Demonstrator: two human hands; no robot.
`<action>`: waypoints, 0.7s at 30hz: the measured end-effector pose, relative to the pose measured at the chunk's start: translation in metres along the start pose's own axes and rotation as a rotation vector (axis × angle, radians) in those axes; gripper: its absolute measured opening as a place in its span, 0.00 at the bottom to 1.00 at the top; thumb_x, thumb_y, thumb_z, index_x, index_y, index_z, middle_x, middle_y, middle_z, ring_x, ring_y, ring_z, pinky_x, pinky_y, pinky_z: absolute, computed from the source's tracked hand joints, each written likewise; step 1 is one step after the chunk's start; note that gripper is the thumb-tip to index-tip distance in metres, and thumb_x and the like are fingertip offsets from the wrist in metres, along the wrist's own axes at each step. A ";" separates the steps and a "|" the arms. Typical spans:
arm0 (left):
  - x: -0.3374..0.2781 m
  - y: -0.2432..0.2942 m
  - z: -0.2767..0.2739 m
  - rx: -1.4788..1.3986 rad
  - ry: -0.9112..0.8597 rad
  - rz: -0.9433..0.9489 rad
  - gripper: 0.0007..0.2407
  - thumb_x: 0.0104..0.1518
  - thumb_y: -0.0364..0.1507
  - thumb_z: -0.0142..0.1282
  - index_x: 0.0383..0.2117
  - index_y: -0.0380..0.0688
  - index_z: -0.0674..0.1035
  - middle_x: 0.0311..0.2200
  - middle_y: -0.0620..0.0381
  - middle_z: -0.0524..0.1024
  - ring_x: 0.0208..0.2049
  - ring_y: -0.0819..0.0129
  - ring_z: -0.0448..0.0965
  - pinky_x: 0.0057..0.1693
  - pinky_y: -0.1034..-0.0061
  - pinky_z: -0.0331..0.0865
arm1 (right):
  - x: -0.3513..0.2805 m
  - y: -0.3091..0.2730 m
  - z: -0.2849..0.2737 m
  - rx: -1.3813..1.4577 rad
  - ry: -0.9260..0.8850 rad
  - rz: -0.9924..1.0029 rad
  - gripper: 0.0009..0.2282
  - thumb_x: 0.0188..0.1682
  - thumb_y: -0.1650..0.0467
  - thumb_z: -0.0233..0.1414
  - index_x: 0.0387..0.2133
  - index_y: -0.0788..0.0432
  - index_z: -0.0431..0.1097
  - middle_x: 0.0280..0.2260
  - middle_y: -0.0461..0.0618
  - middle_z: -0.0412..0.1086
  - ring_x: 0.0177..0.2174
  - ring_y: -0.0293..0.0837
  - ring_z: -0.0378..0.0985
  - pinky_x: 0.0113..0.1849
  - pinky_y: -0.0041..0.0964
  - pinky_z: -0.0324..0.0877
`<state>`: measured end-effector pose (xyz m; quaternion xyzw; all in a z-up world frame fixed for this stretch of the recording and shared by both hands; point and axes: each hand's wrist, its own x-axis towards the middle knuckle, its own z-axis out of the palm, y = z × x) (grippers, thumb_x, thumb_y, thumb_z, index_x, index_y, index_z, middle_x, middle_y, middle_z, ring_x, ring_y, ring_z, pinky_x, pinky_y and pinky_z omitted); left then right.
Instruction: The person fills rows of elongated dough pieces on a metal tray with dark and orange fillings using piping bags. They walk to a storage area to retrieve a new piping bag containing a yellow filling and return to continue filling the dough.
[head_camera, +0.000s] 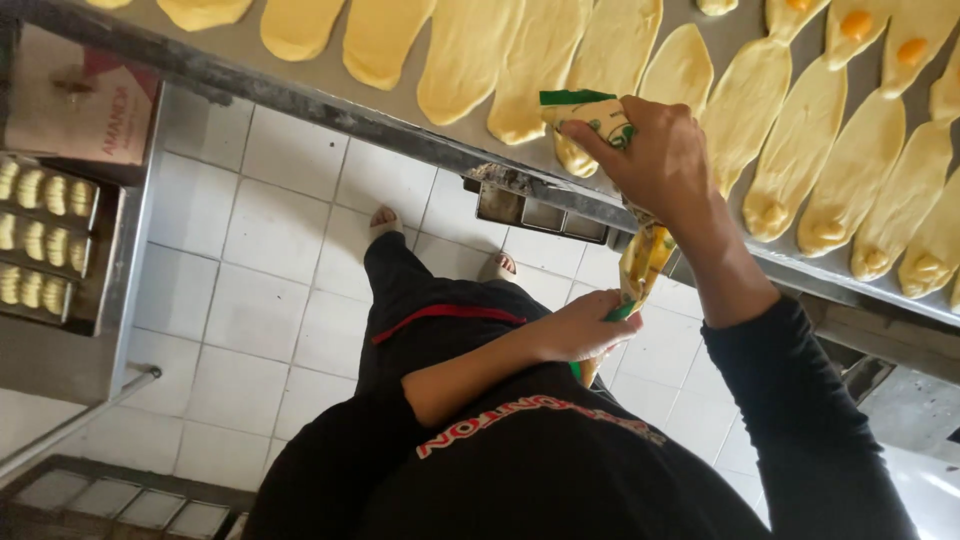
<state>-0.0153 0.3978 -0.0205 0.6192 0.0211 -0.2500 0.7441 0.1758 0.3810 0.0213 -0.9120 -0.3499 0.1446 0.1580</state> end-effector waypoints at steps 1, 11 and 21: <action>-0.006 -0.001 -0.010 -0.019 0.033 -0.011 0.11 0.49 0.38 0.51 0.20 0.44 0.75 0.14 0.56 0.74 0.23 0.58 0.81 0.38 0.67 0.72 | 0.009 -0.002 0.010 -0.075 -0.001 0.008 0.33 0.52 0.39 0.56 0.23 0.58 0.67 0.16 0.62 0.64 0.26 0.69 0.77 0.30 0.56 0.72; -0.056 -0.021 -0.080 0.026 -0.231 -0.044 0.13 0.51 0.38 0.51 0.31 0.41 0.77 0.20 0.52 0.77 0.31 0.53 0.83 0.43 0.60 0.73 | -0.011 -0.073 0.001 -0.273 -0.112 0.337 0.34 0.55 0.38 0.48 0.30 0.58 0.73 0.22 0.66 0.70 0.32 0.73 0.79 0.33 0.59 0.73; -0.092 -0.026 -0.123 0.044 -0.264 -0.097 0.14 0.53 0.39 0.52 0.36 0.41 0.78 0.24 0.48 0.79 0.36 0.50 0.83 0.46 0.57 0.73 | 0.015 -0.121 0.047 -0.139 0.018 0.264 0.30 0.54 0.43 0.56 0.23 0.58 0.66 0.15 0.62 0.63 0.24 0.67 0.77 0.29 0.53 0.70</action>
